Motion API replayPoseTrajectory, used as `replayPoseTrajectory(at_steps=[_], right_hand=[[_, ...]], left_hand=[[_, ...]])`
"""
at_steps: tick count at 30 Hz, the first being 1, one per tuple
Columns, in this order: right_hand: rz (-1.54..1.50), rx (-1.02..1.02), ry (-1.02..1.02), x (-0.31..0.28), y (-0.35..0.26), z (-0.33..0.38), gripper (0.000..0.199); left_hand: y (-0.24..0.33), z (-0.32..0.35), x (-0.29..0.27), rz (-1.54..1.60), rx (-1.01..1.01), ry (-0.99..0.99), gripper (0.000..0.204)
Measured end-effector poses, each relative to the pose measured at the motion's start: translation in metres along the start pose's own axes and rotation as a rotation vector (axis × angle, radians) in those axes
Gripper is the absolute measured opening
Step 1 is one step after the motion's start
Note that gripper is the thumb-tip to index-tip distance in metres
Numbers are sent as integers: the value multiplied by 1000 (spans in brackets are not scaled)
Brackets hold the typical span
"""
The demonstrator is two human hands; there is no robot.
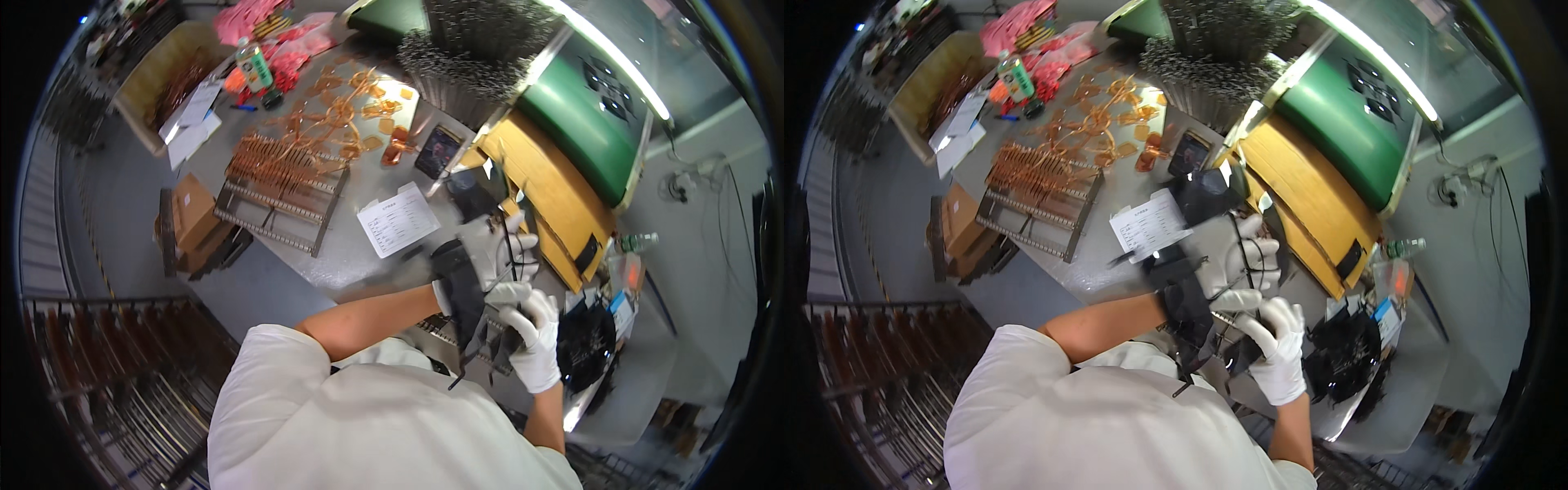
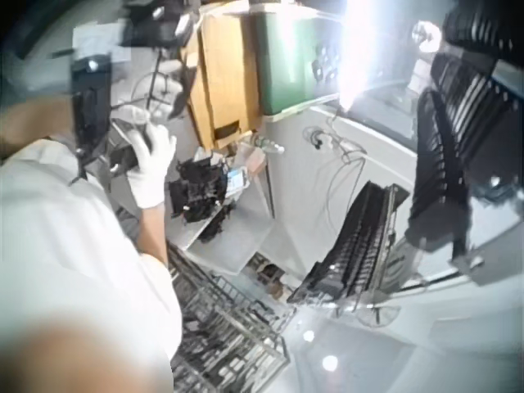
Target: The person repeatedly picks up black and copper wire frames and places them into a metal rack on a workbench. The person handles the frames one at a time, alternating between black and copper pieces, and stacks them in the rack.
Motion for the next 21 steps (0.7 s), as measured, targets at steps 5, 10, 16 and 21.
replayPoseTrajectory(at_steps=[5, 10, 16, 21], right_hand=[[-1203, 1107, 533, 48, 66, 89, 67], [-1057, 973, 462, 139, 84, 115, 33], [-474, 1126, -57, 99, 48, 82, 60], [-1229, 1089, 366, 210, 88, 131, 48]], left_hand=[[74, -6, 47, -300, 319, 18, 85], [50, 7, 120, -896, 243, -590, 67], [142, 3, -7, 106, -69, 50, 67], [165, 33, -47, 126, -15, -34, 84]])
Point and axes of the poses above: each hand's wrist, its own z-axis away from the middle knuckle, its own x-axis out of the palm, y = z × x, the point moved 9 cm from there along -z, towards the middle knuckle, and after that the axes turned 4 degrees about y, right-handed, at the moved point
